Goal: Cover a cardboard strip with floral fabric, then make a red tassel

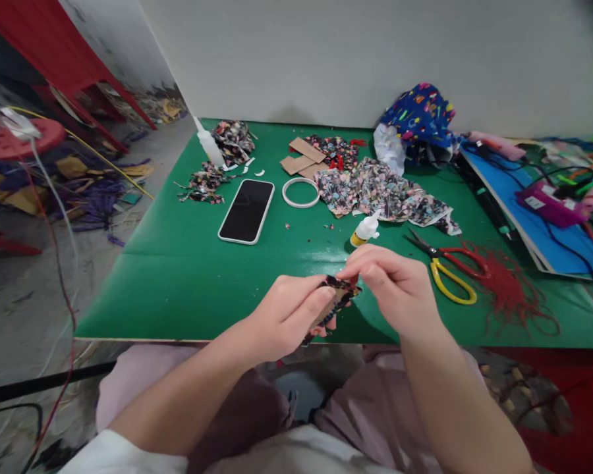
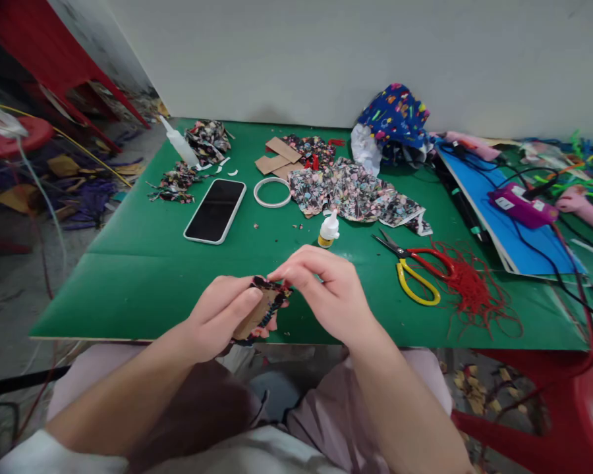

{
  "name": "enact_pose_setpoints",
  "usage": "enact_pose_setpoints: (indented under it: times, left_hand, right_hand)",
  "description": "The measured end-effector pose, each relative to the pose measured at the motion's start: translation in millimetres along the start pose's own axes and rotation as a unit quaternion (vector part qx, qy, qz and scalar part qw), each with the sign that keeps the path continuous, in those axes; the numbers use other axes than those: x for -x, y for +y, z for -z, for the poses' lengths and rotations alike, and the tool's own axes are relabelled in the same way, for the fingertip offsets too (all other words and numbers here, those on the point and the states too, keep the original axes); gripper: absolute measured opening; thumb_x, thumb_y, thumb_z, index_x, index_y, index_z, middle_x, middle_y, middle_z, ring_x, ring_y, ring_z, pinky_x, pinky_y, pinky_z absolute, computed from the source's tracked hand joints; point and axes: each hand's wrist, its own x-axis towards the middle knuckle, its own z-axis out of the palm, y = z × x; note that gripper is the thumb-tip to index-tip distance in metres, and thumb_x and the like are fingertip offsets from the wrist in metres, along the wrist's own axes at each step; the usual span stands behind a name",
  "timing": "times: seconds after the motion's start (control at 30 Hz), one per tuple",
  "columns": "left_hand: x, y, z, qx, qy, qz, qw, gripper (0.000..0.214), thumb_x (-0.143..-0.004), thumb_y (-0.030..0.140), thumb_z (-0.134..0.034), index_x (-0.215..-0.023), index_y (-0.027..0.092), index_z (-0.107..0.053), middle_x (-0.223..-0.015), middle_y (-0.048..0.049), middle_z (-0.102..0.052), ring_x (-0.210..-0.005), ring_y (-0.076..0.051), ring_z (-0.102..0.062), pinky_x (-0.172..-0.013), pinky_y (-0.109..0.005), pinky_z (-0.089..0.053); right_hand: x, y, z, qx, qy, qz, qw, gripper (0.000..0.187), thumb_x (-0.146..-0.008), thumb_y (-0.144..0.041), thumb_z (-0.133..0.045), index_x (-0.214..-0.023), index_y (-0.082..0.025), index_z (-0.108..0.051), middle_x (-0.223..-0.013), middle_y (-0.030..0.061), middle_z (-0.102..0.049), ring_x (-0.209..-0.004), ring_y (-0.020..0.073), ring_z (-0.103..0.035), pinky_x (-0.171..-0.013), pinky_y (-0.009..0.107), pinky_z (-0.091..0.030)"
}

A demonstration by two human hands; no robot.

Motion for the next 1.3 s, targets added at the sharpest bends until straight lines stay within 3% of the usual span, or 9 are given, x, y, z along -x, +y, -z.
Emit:
enact_pose_setpoints:
  times: [0.07,0.17,0.5,0.73,0.87,1.0,1.1,1.3]
  left_hand:
    - [-0.1,-1.4,-0.1,0.091,0.015,0.046,0.995,0.040,-0.090,0.042,-0.031,-0.080,0.014,-0.057,-0.061,0.0008,-0.061,-0.046,-0.009,-0.057,-0.042,-0.017,-0.045]
    - [0.3,-2.8,0.2,0.152,0.035,0.072,0.985,0.040,-0.087,0.048,-0.036,-0.082,0.015,-0.058,-0.061,0.0008,-0.062,-0.044,-0.011,-0.059,-0.039,-0.019,-0.046]
    - [-3.2,-1.1,-3.3,0.045,0.071,0.052,0.995,0.037,-0.090,0.041,-0.033,-0.073,0.016,-0.054,-0.059,0.0013,-0.061,-0.044,-0.008,-0.057,-0.042,-0.016,-0.045]
    - [-5.6,-12.9,-2.2,0.082,0.049,0.038,0.995,0.051,-0.087,0.055,-0.026,-0.080,0.016,-0.057,-0.060,-0.0004,-0.061,-0.045,-0.010,-0.057,-0.039,-0.017,-0.043]
    - [-7.1,-12.6,-3.8,0.035,0.084,0.055,0.994,0.048,-0.089,0.050,-0.027,-0.069,0.015,-0.053,-0.053,0.0012,-0.058,-0.039,-0.008,-0.054,-0.036,-0.015,-0.040]
    - [-7.1,-10.7,-3.3,-0.103,0.120,-0.030,0.987,0.038,-0.092,0.034,-0.028,-0.064,0.017,-0.048,-0.050,0.0029,-0.058,-0.039,-0.006,-0.053,-0.041,-0.015,-0.039]
    - [-5.9,-10.6,-0.7,-0.223,0.134,-0.139,0.956,0.033,-0.091,0.022,-0.032,-0.062,0.017,-0.047,-0.047,0.0038,-0.056,-0.041,-0.006,-0.051,-0.045,-0.017,-0.038]
    - [-2.3,-9.7,5.1,-0.324,0.167,-0.277,0.889,0.034,-0.092,0.026,-0.029,-0.071,0.015,-0.054,-0.051,-0.0006,-0.059,-0.043,-0.010,-0.052,-0.045,-0.023,-0.037]
  right_hand:
    - [-0.4,2.3,3.1,-0.012,0.013,-0.030,0.999,0.022,-0.087,-0.024,-0.046,-0.078,-0.022,-0.066,-0.069,-0.0021,-0.061,-0.068,0.0087,-0.055,-0.063,0.023,-0.043]
    - [0.8,-0.2,4.6,-0.003,-0.002,-0.052,0.999,0.011,-0.082,-0.024,-0.056,-0.075,-0.022,-0.064,-0.070,-0.0029,-0.062,-0.067,0.0087,-0.055,-0.062,0.022,-0.043]
    - [-1.5,1.5,-3.6,0.108,0.005,-0.005,0.994,0.012,-0.077,-0.022,-0.062,-0.067,-0.018,-0.056,-0.064,-0.0031,-0.056,-0.062,0.0075,-0.050,-0.058,0.022,-0.040]
    - [-2.3,5.6,-1.4,0.067,-0.027,-0.069,0.995,0.015,-0.076,-0.028,-0.063,-0.065,-0.018,-0.058,-0.063,-0.0026,-0.059,-0.061,0.0085,-0.052,-0.056,0.022,-0.040]
    - [-2.6,4.4,-5.0,0.083,-0.021,-0.065,0.994,0.016,-0.075,-0.027,-0.063,-0.064,-0.017,-0.057,-0.062,-0.0031,-0.058,-0.059,0.0070,-0.050,-0.055,0.020,-0.039]
    - [-2.1,4.0,-7.8,0.097,-0.019,-0.036,0.994,0.016,-0.076,-0.026,-0.063,-0.064,-0.017,-0.056,-0.063,-0.0028,-0.056,-0.059,0.0068,-0.050,-0.055,0.020,-0.039]
    - [-0.6,2.0,-7.2,0.096,-0.034,-0.013,0.995,0.015,-0.076,-0.024,-0.063,-0.065,-0.017,-0.056,-0.063,-0.0023,-0.057,-0.061,0.0075,-0.050,-0.055,0.021,-0.039]
    - [2.4,-6.1,-2.6,0.029,-0.056,0.034,0.997,0.010,-0.069,-0.023,-0.070,-0.076,-0.020,-0.063,-0.069,-0.0023,-0.062,-0.066,0.0084,-0.055,-0.061,0.022,-0.044]
